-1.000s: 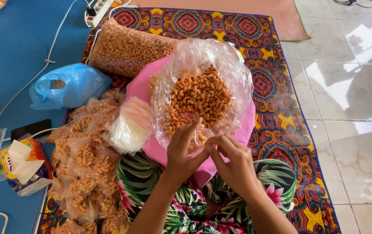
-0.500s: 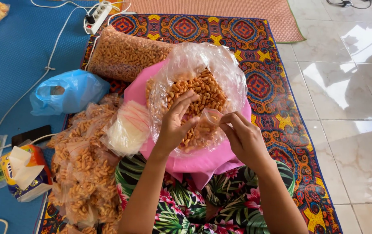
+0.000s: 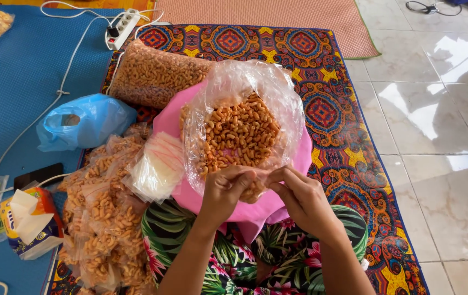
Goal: Packaging small snacks from a large plastic bag into smaller individual bags using a spoon
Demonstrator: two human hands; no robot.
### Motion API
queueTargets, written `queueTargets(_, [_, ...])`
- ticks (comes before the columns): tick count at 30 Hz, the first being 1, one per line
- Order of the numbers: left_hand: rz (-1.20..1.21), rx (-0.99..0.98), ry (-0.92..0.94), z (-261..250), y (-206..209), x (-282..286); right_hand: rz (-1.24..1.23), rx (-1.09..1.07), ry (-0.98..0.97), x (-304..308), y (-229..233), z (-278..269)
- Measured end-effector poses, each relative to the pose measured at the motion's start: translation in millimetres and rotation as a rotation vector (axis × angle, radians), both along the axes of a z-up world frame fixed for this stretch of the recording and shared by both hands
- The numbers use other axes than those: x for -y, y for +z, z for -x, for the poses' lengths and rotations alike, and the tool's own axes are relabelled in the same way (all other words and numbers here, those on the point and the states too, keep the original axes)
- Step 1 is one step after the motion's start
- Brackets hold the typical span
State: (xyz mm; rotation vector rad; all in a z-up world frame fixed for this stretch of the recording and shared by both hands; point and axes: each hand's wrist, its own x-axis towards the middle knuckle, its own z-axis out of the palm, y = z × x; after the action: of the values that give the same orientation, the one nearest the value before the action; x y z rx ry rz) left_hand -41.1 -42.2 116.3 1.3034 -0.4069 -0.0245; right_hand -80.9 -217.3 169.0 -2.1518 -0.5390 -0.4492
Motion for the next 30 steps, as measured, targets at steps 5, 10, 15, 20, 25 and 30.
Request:
queueTargets(5, [0.023,-0.025,0.037,20.7,6.1,-3.9,-0.151,-0.187,-0.135,-0.8,-10.0,19.7])
queueTargets(10, [0.141,-0.064,-0.066,27.4,5.6,-8.7,-0.246,-0.27,-0.244,-16.0,-13.6,24.4])
queueTargets(15, [0.075,-0.277,-0.122,31.4,8.8,-12.9,-0.166,-0.173,-0.259,-23.6,-17.4,27.1])
queueTargets(20, [0.018,-0.103,-0.049,44.0,-7.9,-20.2,-0.084,-0.201,-0.183,-17.9,-32.3,38.0])
queueTargets(25, [0.157,0.055,-0.152,64.5,-21.6,-40.0,-0.057,-0.242,-0.085,-20.9,-52.8,58.4])
queueTargets(30, [0.021,-0.118,-0.161,82.6,-15.3,-69.9,-0.14,-0.345,0.004,-33.4,-52.8,67.7])
